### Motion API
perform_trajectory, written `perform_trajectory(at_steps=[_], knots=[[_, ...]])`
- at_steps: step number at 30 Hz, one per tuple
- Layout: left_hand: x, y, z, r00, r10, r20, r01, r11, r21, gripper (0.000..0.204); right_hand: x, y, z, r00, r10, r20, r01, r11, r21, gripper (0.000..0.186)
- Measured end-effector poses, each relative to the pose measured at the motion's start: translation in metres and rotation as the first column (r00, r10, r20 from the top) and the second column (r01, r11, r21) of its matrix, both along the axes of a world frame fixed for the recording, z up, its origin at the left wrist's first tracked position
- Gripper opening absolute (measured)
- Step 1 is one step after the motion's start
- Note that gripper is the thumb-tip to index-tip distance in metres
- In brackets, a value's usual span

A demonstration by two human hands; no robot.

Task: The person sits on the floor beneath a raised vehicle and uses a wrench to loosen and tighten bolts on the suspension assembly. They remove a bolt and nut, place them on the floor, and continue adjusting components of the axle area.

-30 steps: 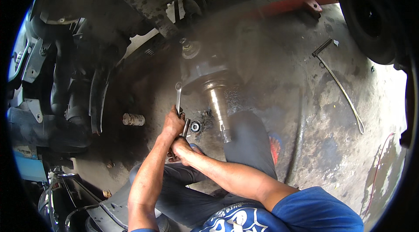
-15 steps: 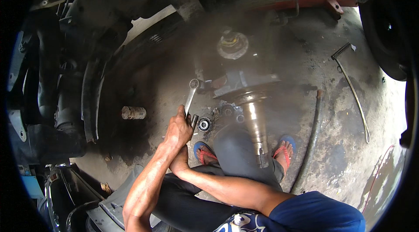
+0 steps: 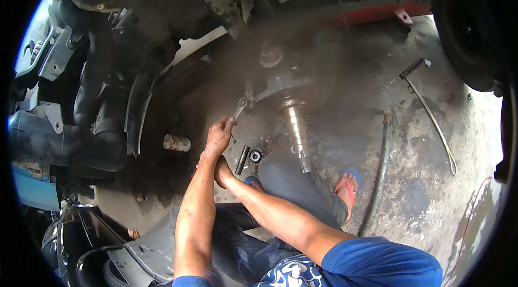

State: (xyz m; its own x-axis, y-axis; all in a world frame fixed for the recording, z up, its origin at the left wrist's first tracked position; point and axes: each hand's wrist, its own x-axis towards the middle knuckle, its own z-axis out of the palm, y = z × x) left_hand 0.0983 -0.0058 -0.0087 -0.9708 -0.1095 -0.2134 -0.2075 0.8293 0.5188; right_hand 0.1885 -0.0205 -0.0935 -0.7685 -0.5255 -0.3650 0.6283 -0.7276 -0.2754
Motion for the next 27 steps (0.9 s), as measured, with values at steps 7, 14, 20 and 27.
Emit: perform_trajectory(at_steps=[7,14,20,27], knots=[[0.011,-0.008,0.008,0.962,0.265,-0.065,-0.219,0.892,0.396,0.044,0.008,0.099,0.052,0.876,0.394,-0.277,-0.244,0.859,0.450,0.021],[0.030,0.065,-0.016,0.932,0.362,-0.014,-0.327,0.857,0.397,0.046,0.015,0.242,0.074,0.859,0.473,-0.195,-0.363,0.831,0.421,0.034],[0.022,0.086,-0.016,0.926,0.366,-0.093,-0.309,0.875,0.372,0.045,0.006,0.260,0.072,0.830,0.530,-0.174,-0.398,0.781,0.482,0.035],[0.005,0.085,-0.021,0.905,0.408,0.123,-0.399,0.709,0.581,0.036,0.002,0.249,0.069,0.900,0.428,-0.077,-0.370,0.847,0.382,0.033]])
